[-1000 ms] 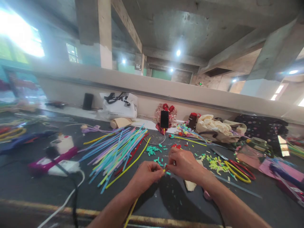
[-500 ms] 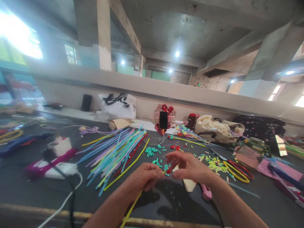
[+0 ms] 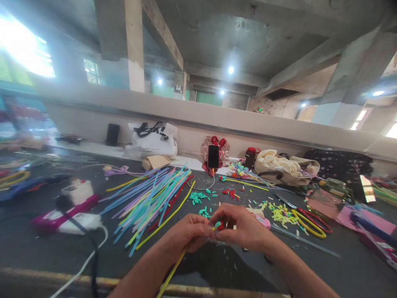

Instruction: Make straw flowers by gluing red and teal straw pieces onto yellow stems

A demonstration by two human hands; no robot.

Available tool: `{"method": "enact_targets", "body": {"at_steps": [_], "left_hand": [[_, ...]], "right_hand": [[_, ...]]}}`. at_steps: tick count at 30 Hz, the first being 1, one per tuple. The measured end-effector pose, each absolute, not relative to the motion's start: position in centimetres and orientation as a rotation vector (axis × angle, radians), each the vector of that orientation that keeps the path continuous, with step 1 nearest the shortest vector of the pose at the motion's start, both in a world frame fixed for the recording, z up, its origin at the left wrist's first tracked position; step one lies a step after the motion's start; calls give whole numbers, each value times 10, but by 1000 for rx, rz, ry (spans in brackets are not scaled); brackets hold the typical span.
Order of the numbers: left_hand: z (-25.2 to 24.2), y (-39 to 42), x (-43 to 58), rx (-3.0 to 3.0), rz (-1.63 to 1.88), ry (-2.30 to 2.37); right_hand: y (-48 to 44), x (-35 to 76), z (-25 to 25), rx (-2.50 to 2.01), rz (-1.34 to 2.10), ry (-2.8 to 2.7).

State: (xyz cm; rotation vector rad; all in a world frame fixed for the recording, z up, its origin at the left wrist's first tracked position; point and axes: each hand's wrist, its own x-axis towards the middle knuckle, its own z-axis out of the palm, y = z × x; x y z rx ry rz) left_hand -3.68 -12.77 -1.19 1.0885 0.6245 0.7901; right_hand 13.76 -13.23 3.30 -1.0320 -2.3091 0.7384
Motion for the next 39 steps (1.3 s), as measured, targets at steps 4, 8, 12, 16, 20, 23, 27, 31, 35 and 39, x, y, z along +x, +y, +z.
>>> {"method": "enact_targets", "body": {"at_steps": [4,8,12,16,20,23,27,31,35,39], "left_hand": [[-12,-127,-37,1086,793,636],[-10,-129,-36,1097,807,639],[-5,-134,-32,1134,927,804],[-6,-134,-28,1258,1051,952],[-12,-130,-27,1501,1152,1051],[-14,-131,-27,1714,1150,1150],[-13,-134,-27,1835,1079,1235],[-13,-135,-27,1875,1046,1249],[-12,-135,-26,1894,1026,1272],[-11,-137,-25,1904,1023,1299]], "right_hand": [[-133,136,32,-1018,775,-2288],[-133,135,34,-1037,767,-2274],[-130,140,34,-1079,866,-2232],[-124,149,24,-1074,966,-2106],[-120,152,12,-1053,945,-2047],[-122,150,12,-1029,857,-2094],[-127,147,18,-1035,751,-2199],[-129,147,19,-1038,726,-2234],[-128,146,18,-1033,662,-2265],[-129,146,16,-1044,680,-2234]]}}
